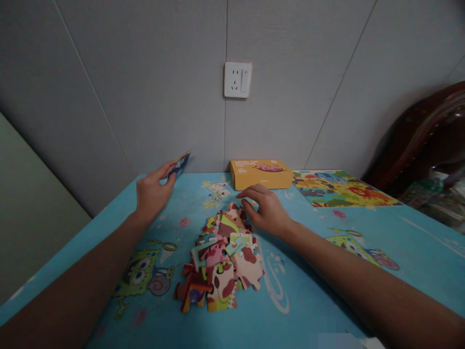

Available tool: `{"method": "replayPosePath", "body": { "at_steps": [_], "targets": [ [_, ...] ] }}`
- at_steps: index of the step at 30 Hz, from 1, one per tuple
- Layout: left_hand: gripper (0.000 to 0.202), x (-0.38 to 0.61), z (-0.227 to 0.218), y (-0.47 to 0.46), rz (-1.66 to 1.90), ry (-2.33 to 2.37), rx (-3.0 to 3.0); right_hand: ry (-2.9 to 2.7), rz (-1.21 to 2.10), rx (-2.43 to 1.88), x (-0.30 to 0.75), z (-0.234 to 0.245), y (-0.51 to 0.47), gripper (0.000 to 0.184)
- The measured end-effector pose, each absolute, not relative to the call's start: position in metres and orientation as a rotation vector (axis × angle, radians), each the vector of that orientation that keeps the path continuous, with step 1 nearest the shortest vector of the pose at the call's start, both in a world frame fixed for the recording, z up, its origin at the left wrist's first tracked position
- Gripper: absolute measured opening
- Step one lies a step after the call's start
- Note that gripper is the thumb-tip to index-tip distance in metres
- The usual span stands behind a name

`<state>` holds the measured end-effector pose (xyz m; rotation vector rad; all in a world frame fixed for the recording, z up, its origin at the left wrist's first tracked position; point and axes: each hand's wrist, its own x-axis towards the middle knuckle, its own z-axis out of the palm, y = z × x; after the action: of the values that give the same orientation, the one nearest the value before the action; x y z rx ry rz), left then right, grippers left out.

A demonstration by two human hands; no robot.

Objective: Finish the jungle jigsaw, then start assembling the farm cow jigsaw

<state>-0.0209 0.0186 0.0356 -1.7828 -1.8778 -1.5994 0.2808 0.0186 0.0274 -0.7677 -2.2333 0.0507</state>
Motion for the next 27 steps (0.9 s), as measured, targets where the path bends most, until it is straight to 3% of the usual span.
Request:
{"method": "replayPosePath", "body": {
  "at_steps": [1, 5, 9, 13, 16, 22, 27],
  "targets": [
    [0.04, -0.014, 0.036, 0.018, -1.724, -1.842, -1.831, -2.23, 0.052, -0.77, 0.28, 0.028, 0.018, 0.022],
    [0.032, 0.011, 0.04, 0.012, -3.092, -1.578, -1.783, -2.198, 0.127, -0.831, 0.278, 0.032, 0.013, 0.023],
    [0.02, 0.03, 0.042, 0.004, -3.539, -1.485, -1.814, -2.119, 0.389, -0.971, 0.273, 0.032, 0.009, 0.027],
    [0.002, 0.039, 0.039, 0.0, -3.662, -1.617, -1.785, -1.806, 0.828, -0.962, 0.269, 0.026, 0.011, 0.038],
    [0.013, 0.04, 0.036, -0.001, -3.624, -1.739, -1.801, -1.584, 0.98, -0.817, 0.267, 0.021, 0.018, 0.047],
    [0.026, 0.041, 0.03, 0.001, -3.116, -2.098, -2.153, -1.462, 0.753, -0.78, 0.273, 0.019, 0.034, 0.029],
    [0.031, 0.041, 0.023, 0.003, -3.028, -2.153, -2.093, -1.414, 0.648, -0.872, 0.282, 0.019, 0.043, 0.025]
  ]
}}
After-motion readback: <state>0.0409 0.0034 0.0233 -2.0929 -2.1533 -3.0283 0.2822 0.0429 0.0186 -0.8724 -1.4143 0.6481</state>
